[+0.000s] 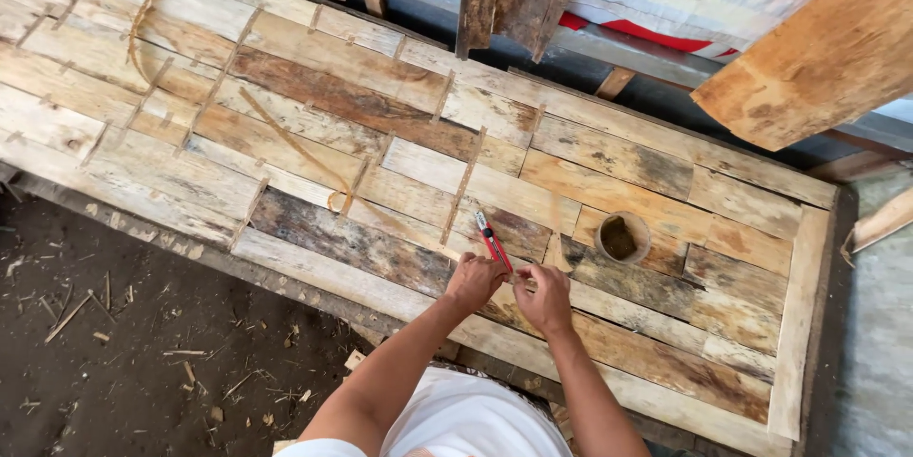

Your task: The person is measuring and cutting wood panels with a utility knife to fit a specific pattern.

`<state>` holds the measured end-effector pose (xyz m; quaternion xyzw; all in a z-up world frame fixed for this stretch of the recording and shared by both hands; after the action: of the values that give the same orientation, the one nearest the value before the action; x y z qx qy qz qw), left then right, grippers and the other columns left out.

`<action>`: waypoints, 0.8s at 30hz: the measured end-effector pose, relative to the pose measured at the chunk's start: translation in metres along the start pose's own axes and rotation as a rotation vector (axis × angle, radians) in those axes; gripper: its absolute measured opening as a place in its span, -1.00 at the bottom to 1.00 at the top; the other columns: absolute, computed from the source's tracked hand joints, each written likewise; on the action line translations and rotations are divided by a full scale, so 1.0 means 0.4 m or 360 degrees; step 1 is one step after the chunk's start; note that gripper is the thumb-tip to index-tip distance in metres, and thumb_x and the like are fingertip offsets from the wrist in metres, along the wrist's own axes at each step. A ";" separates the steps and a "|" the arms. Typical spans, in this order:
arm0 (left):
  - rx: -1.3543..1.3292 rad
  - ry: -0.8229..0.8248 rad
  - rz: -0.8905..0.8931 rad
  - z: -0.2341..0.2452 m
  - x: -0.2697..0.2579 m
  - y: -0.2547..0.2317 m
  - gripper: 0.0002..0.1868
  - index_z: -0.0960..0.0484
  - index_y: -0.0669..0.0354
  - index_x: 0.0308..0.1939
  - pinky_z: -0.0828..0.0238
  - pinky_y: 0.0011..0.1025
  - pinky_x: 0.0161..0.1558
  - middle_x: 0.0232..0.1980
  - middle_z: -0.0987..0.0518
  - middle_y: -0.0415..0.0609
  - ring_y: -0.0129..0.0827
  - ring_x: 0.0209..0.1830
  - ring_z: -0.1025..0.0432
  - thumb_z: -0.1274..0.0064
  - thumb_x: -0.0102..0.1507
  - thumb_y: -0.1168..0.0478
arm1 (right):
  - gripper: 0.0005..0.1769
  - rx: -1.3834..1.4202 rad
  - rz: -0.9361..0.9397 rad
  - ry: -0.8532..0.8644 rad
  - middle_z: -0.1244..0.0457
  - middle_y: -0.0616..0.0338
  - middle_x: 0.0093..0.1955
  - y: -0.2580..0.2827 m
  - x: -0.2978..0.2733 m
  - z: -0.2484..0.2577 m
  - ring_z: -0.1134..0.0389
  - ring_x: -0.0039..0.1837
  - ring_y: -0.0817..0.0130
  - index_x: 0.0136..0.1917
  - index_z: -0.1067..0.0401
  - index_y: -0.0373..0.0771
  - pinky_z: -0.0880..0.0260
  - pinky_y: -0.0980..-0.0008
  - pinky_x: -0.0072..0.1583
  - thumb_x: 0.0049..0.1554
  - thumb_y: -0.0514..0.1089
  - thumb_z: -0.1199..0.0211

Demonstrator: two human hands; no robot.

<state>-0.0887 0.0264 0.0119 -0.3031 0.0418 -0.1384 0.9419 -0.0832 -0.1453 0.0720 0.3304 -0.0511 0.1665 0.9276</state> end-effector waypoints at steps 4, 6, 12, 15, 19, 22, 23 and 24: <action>0.0000 -0.0038 -0.0051 0.004 0.002 0.005 -0.85 -0.68 -0.03 -0.15 -0.26 -0.10 0.12 -0.24 -0.67 -0.03 -0.13 -0.10 -0.52 -0.02 0.33 0.11 | -0.85 0.0108 -0.0076 0.0039 -0.44 0.09 -0.20 -0.006 0.012 -0.032 -0.46 -0.07 0.10 -0.13 -0.57 -0.22 -0.40 0.12 0.04 0.00 -0.15 -0.39; -0.0058 -0.0104 -0.0040 0.010 0.004 0.008 -0.84 -0.69 0.01 -0.17 -0.26 -0.09 0.12 -0.24 -0.68 -0.03 -0.12 -0.10 -0.52 -0.02 0.34 0.11 | -0.83 0.0308 -0.0303 0.0143 -0.44 0.06 -0.19 -0.013 0.014 -0.051 -0.50 -0.13 0.16 -0.08 -0.58 -0.26 -0.46 0.23 -0.06 0.07 -0.15 -0.35; -0.0170 -0.0198 -0.0063 0.034 0.005 0.014 -0.83 -0.70 0.03 -0.19 -0.26 -0.09 0.08 -0.23 -0.68 -0.03 -0.12 -0.12 -0.52 0.00 0.33 0.14 | -0.80 0.0626 -0.0802 0.0254 -0.46 0.11 -0.23 -0.028 0.034 -0.097 -0.46 -0.19 0.43 -0.07 -0.57 -0.32 -0.42 0.39 -0.12 0.13 -0.13 -0.32; -0.0163 -0.0188 -0.0010 0.059 0.005 0.014 -0.83 -0.69 0.05 -0.21 -0.27 -0.13 0.08 -0.23 -0.68 -0.02 -0.13 -0.12 -0.53 0.00 0.35 0.15 | -0.82 0.0734 -0.0963 0.0315 -0.44 0.11 -0.24 -0.028 0.052 -0.120 -0.40 -0.22 0.46 -0.07 -0.56 -0.33 -0.38 0.42 -0.14 0.16 -0.15 -0.29; -0.0158 -0.0137 0.0043 0.078 0.010 0.030 -0.83 -0.68 0.06 -0.23 -0.29 -0.17 0.07 -0.25 -0.68 -0.02 -0.13 -0.13 -0.53 0.00 0.35 0.15 | -0.83 0.0915 -0.1047 0.0328 -0.43 0.16 -0.23 -0.071 0.061 -0.179 -0.39 -0.21 0.50 -0.08 -0.54 -0.33 -0.38 0.47 -0.14 0.18 -0.16 -0.27; -0.0222 -0.0266 -0.0058 0.081 0.011 0.040 -0.86 -0.67 0.06 -0.22 -0.31 -0.17 0.02 -0.24 -0.68 -0.02 -0.12 -0.14 -0.52 -0.02 0.32 0.17 | -0.80 0.1038 -0.1112 0.0266 -0.42 0.18 -0.23 -0.098 0.063 -0.206 -0.37 -0.21 0.53 -0.10 -0.55 -0.37 -0.37 0.49 -0.14 0.20 -0.17 -0.26; -0.0252 -0.0335 -0.0097 0.080 0.012 0.043 -0.86 -0.67 0.07 -0.15 -0.33 -0.17 -0.01 -0.21 -0.68 -0.01 -0.10 -0.15 -0.52 -0.02 0.32 0.18 | -0.78 0.1064 -0.1201 0.0251 -0.42 0.17 -0.23 -0.109 0.063 -0.212 -0.36 -0.23 0.52 -0.08 -0.56 -0.40 -0.36 0.48 -0.15 0.22 -0.16 -0.25; -0.0280 -0.0405 -0.0138 0.081 0.017 0.048 -0.83 -0.67 0.07 -0.08 -0.35 -0.17 -0.04 -0.18 -0.67 -0.01 -0.09 -0.15 -0.52 -0.01 0.32 0.20 | -0.76 0.1090 -0.1287 0.0232 -0.41 0.17 -0.23 -0.120 0.066 -0.218 -0.34 -0.24 0.52 -0.07 -0.56 -0.42 -0.35 0.47 -0.16 0.24 -0.16 -0.24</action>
<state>-0.0723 0.0573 0.0271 -0.4011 -0.0790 -0.1354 0.9025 -0.0433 -0.1178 -0.0189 0.5950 0.2022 -0.1746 0.7580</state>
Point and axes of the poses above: each hand's wrist, its own x-axis towards the middle knuckle, its own z-axis out of the back of the hand, y = z × x, the point moved 1 cm from there along x, towards the middle knuckle
